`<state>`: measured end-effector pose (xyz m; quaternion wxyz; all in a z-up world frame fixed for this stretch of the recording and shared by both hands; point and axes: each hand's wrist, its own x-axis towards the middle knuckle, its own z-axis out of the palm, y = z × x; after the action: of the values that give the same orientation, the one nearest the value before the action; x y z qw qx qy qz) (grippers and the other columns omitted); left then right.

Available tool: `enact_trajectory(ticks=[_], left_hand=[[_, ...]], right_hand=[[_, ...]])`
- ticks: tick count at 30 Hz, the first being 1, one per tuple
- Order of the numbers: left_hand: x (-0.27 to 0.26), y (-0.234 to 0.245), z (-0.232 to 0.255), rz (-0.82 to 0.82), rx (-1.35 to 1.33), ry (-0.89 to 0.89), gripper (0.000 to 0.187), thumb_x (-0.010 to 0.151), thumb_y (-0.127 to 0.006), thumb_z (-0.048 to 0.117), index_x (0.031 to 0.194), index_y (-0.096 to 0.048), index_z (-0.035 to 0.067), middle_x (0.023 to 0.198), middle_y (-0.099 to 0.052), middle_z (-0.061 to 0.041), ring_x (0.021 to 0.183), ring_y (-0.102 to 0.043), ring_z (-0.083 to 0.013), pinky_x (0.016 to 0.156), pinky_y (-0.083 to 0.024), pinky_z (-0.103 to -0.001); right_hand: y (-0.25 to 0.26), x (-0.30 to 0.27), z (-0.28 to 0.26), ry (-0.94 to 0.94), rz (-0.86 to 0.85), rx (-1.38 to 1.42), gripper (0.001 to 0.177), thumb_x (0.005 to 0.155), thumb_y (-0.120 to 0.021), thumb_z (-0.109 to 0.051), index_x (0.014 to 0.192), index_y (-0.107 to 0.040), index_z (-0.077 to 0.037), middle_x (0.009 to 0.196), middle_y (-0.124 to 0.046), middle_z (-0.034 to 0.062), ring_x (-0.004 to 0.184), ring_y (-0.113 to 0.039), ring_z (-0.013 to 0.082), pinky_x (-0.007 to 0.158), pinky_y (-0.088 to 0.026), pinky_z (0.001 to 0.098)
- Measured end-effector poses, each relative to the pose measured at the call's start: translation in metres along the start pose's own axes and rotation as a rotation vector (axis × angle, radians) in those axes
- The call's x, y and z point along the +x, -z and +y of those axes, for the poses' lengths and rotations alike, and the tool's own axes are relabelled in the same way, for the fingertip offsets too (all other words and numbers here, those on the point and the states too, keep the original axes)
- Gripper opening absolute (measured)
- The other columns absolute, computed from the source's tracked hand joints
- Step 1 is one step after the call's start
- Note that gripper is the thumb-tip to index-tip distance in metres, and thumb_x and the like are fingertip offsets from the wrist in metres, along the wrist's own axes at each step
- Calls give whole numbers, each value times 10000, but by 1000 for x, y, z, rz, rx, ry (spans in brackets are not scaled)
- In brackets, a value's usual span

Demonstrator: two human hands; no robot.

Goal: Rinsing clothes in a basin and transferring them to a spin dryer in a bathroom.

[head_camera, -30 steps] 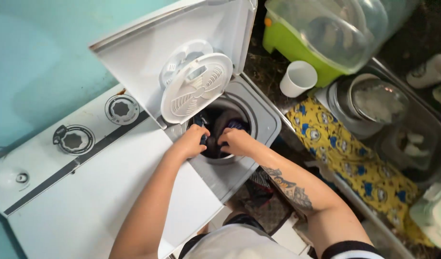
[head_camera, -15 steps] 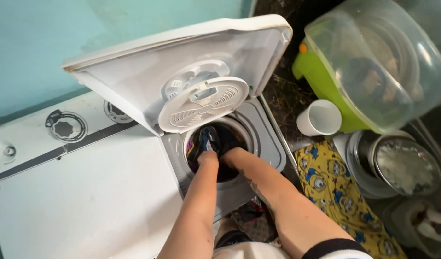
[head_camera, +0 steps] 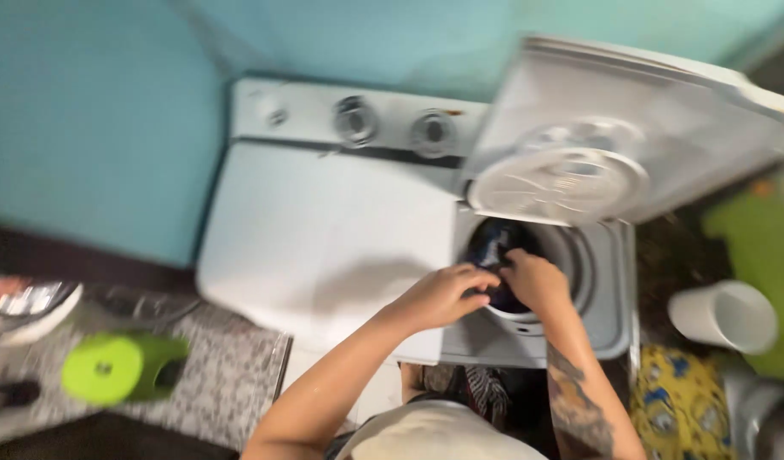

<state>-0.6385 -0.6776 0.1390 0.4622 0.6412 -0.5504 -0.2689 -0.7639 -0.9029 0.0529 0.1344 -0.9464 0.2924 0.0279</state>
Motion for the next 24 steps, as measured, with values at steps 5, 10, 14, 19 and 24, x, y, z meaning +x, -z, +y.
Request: enact_trajectory(ticks=[5,10,14,19,24], left_hand=[[-204,86,22,87,150,427,397,937,-691,290,1301,-656,136,1174,-715,-118,1058,-681,-327,929,-532,-434],[-393,114,-4,349,287,861,522,866,-766,320,1329,-617,130,1346,-617,-176,1247,-585,-381,1056,-471,-436],[-499,141,2,657,213,1045,756,765,-839,290,1440,-513,189,1624,-215,-210,1448,-315,-436,1144,-370,-466],[-601,175,-11,632,200,1294,822,796,-834,385,1506,-435,272,1661,-197,-125,1567,-102,-370,1186,-124,-685],[-652,233,-32,709,207,1263,758,829,-775,408,1496,-442,270,1655,-229,-145,1554,-124,-388,1171,-136,-706]], right_hand=[[68,-57,-188,260,54,384,293,912,-700,-282,1143,-716,-103,778,-730,137,665,-712,316,631,-551,428],[28,-98,-365,454,-467,394,306,905,-695,-305,1142,-737,-116,788,-771,138,670,-712,309,665,-573,419],[-44,-123,-481,1021,-486,253,386,893,-704,-266,1241,-683,-100,1365,-590,188,1225,-549,354,994,-462,438],[-115,-162,-607,1287,-674,12,486,890,-727,-278,1339,-611,-134,1563,-397,164,1453,-315,397,1159,-322,465],[-158,-184,-717,1468,-656,76,496,896,-722,-256,1357,-586,-130,1424,-566,134,1339,-502,353,1114,-430,436]])
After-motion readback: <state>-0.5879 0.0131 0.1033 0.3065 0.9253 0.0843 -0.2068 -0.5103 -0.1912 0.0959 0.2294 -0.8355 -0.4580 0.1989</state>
